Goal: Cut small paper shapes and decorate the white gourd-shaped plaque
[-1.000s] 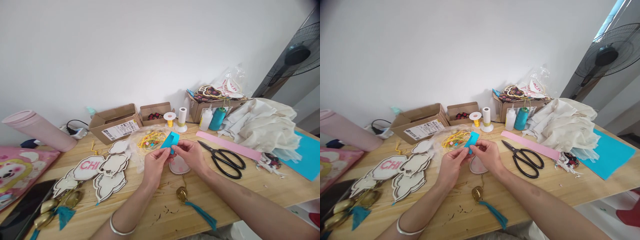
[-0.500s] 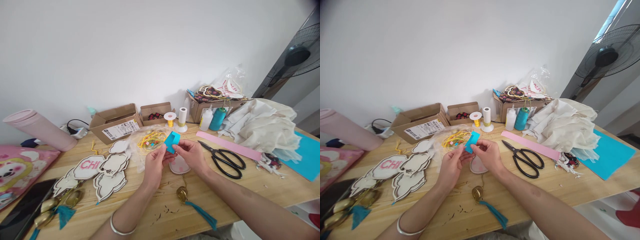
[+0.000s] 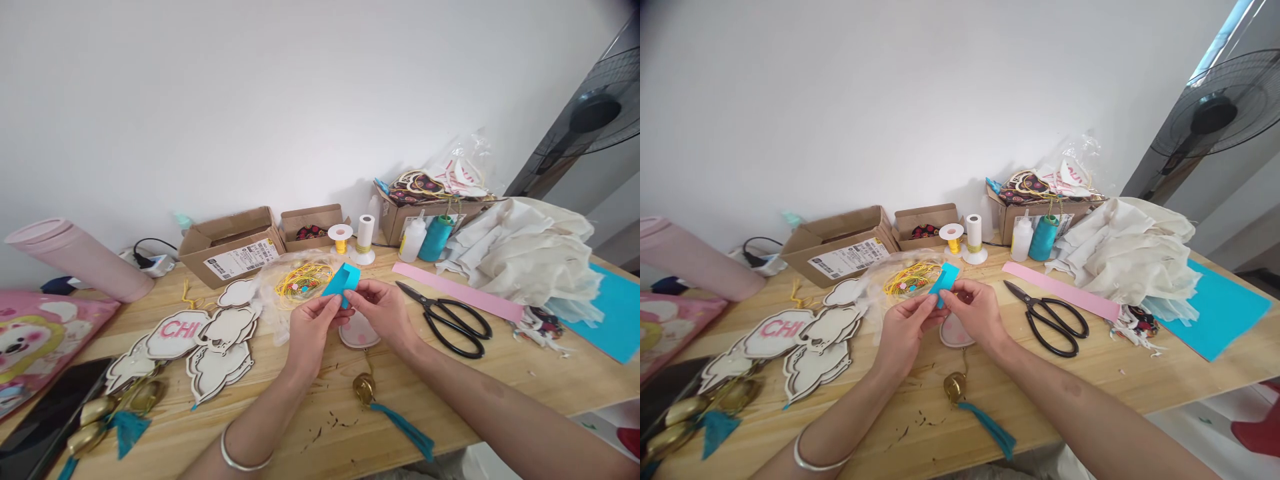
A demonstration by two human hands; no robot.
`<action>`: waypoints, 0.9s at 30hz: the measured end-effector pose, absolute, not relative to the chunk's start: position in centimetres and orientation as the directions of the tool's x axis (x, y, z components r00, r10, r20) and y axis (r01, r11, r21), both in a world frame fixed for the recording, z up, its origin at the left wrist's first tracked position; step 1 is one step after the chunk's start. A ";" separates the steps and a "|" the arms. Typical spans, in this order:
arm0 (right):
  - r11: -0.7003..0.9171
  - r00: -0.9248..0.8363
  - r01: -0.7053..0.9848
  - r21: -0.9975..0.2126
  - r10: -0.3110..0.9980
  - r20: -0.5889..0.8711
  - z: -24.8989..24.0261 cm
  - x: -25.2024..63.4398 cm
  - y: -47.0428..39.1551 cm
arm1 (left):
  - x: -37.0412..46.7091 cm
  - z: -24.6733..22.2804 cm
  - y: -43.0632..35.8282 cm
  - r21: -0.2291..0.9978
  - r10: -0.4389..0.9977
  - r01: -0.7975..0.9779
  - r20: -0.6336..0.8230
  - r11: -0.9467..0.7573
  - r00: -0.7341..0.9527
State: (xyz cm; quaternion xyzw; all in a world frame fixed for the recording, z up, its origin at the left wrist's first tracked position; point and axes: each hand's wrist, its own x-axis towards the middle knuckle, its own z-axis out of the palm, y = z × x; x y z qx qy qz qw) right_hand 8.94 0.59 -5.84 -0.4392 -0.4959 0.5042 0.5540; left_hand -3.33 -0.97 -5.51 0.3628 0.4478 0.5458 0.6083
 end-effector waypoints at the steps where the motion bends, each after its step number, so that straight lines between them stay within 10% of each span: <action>1: 0.107 -0.003 -0.121 -0.987 0.994 0.108 -5.9 8.9 0.6 | -3.3 -5.5 -1.0 0.931 0.989 -0.336 -0.148 0.140 0.003; 27: 0.087 -0.037 -0.167 -0.982 0.995 0.094 -5.9 9.0 0.5 | -3.3 -5.6 -0.9 0.920 0.985 -0.356 -0.170 0.161 0.006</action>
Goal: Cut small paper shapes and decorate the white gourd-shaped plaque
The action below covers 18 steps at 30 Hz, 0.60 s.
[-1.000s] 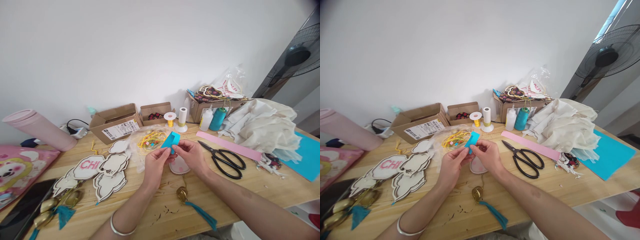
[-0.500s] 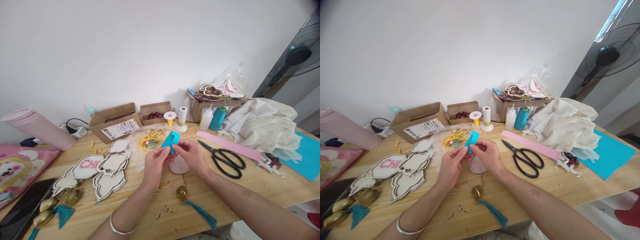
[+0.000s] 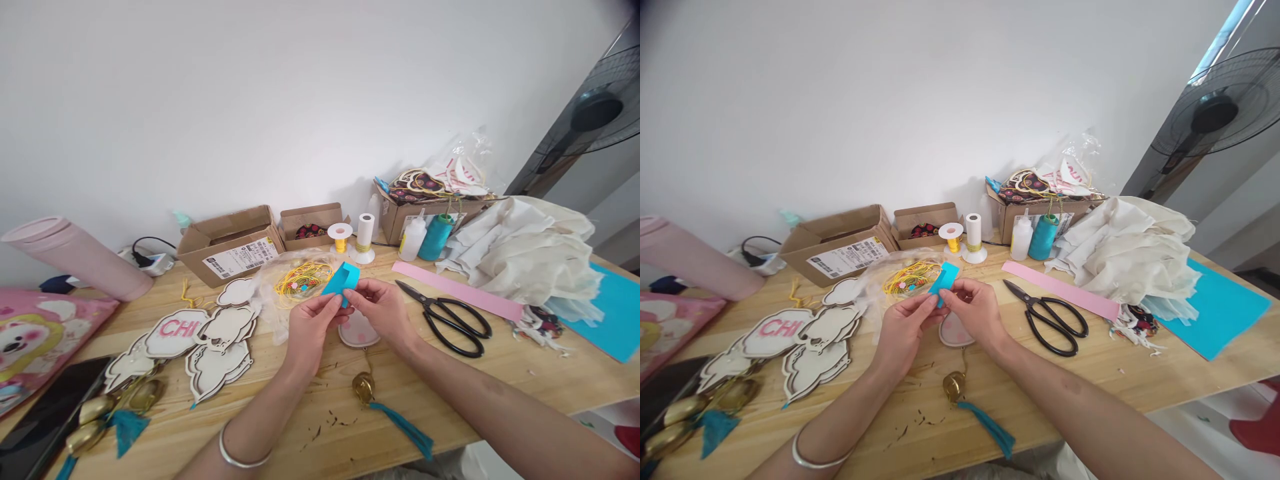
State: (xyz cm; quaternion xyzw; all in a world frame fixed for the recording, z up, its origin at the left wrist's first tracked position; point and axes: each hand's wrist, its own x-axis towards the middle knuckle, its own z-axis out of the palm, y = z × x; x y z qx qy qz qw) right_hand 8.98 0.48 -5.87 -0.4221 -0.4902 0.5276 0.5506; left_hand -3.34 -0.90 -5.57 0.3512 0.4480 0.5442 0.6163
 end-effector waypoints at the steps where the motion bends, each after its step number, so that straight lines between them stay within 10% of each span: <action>1: 0.085 -0.040 -0.164 -0.983 0.995 0.093 -5.9 8.8 0.5 | -3.3 -5.6 -0.9 0.923 0.985 -0.350 -0.171 0.161 0.004; 9: 0.263 -0.095 0.236 -0.936 0.964 0.247 -6.1 13.4 1.5 | -3.5 -5.4 -1.0 0.948 0.981 -0.264 -0.192 0.178 -0.029; 14: 0.216 -0.132 0.840 -0.498 0.971 0.198 -5.1 21.8 -2.2 | -3.6 -4.8 -0.9 0.941 0.974 -0.274 -0.220 0.199 -0.049; 18: 0.068 -0.052 0.946 -0.317 0.997 0.058 -5.4 23.8 -4.3 | -3.8 -4.9 -0.8 0.939 0.978 -0.288 -0.206 0.187 -0.038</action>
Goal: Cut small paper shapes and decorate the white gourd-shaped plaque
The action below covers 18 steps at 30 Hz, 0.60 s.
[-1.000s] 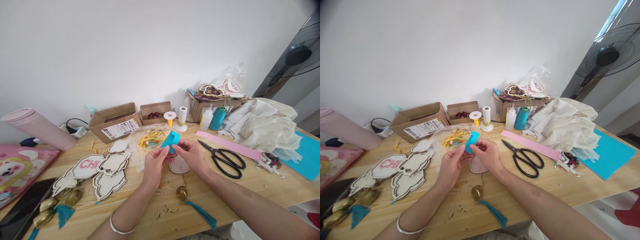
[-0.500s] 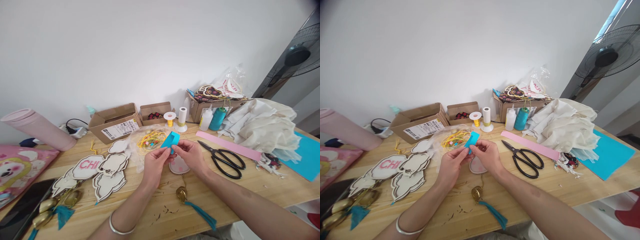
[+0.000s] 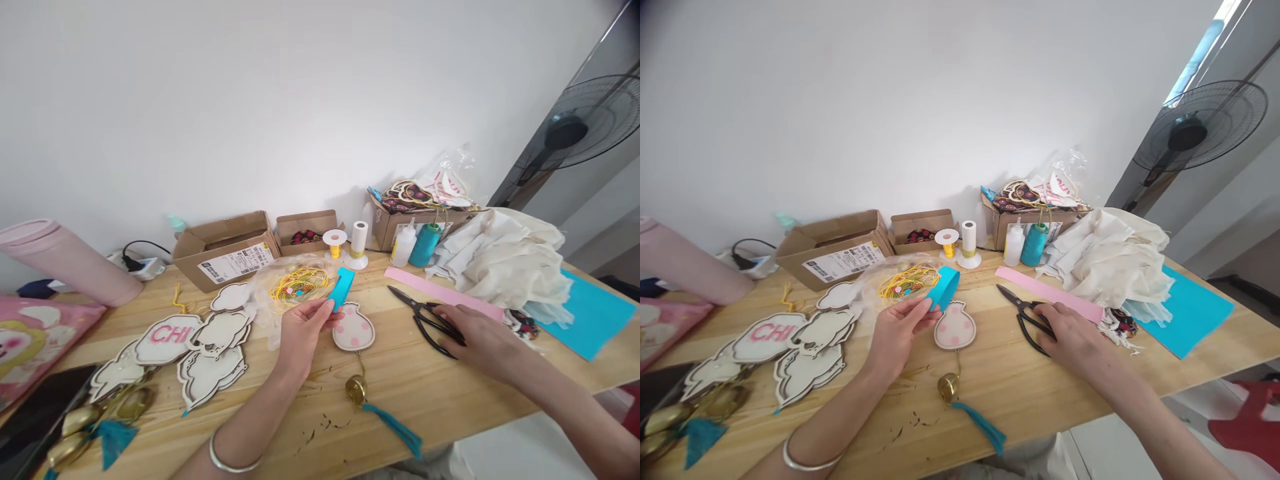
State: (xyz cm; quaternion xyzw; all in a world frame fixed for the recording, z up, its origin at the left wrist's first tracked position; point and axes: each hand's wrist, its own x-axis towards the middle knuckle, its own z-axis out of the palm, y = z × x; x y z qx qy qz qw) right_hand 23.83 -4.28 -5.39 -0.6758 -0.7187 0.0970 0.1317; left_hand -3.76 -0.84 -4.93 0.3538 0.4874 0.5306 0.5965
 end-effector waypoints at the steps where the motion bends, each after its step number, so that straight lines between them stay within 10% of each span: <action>1: 0.035 -0.028 0.948 -0.316 0.999 0.028 -5.7 23.9 -4.2 | -3.8 -5.0 -0.8 0.941 0.980 -0.288 -0.198 0.180 -0.033; 6: -0.095 0.077 0.811 -0.577 0.995 -0.056 -5.6 24.5 -3.9 | -3.9 -4.9 -1.0 0.946 0.982 -0.278 -0.184 0.169 -0.030; 9: -0.081 -0.064 0.355 -0.931 0.992 -0.111 -3.7 23.0 -5.6 | -3.9 -4.6 -1.0 0.941 0.981 -0.291 -0.191 0.175 -0.028; 18: -0.107 -0.454 0.058 -0.993 0.883 -0.121 -2.6 15.8 -6.9 | -4.2 -5.0 -1.0 0.915 0.979 -0.354 -0.201 0.193 0.015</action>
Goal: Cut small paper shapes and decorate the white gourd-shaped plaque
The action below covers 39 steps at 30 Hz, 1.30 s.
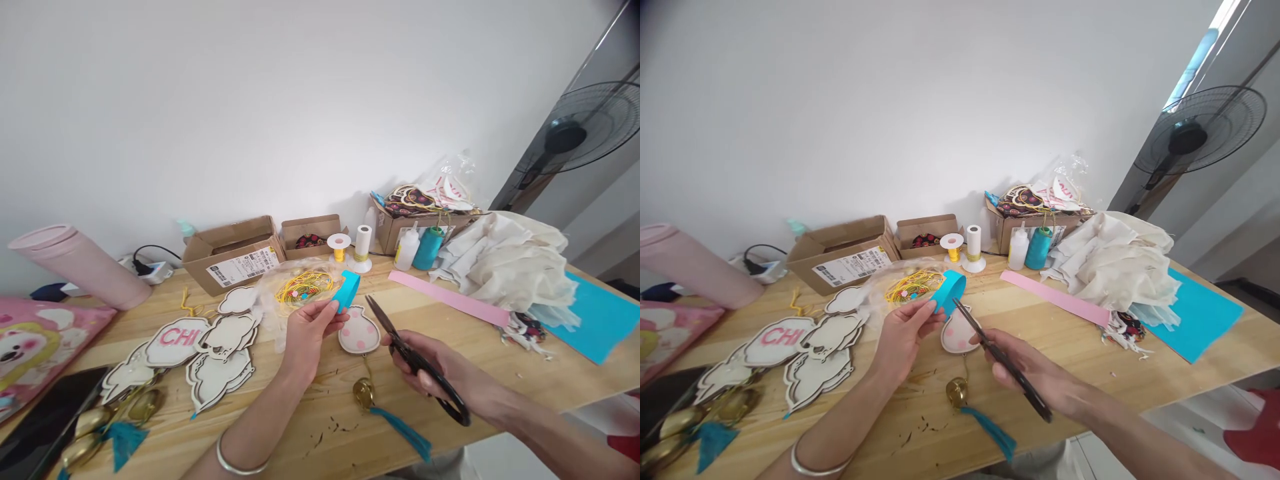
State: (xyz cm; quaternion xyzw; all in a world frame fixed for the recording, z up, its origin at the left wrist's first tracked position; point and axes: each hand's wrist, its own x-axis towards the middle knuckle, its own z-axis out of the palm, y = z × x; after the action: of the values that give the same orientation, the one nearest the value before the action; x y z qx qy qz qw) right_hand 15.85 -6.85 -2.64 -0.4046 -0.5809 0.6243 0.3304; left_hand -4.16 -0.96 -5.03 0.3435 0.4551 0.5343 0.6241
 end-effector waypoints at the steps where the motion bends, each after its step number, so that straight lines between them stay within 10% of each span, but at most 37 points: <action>1: -0.096 -0.463 0.093 -0.991 0.877 -0.128 -2.5 15.8 -6.4 | -4.2 -5.0 -1.0 0.914 0.980 -0.357 -0.200 0.193 0.017; 7: -0.037 -0.459 0.301 -0.953 0.870 -0.179 -1.6 15.0 -4.3 | -4.1 -4.8 -0.8 0.906 0.978 -0.372 -0.204 0.202 0.035; 39: -0.034 -0.470 0.262 -0.965 0.868 -0.158 -3.8 14.2 -2.4 | -4.0 -5.2 -0.8 0.878 0.958 -0.385 -0.258 0.285 0.121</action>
State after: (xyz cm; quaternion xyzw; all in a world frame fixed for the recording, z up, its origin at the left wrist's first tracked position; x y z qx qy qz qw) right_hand 14.15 -2.39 -3.80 -0.4402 -0.6419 0.5684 0.2668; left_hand -3.99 -0.80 -5.21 0.3287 0.4361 0.4993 0.6726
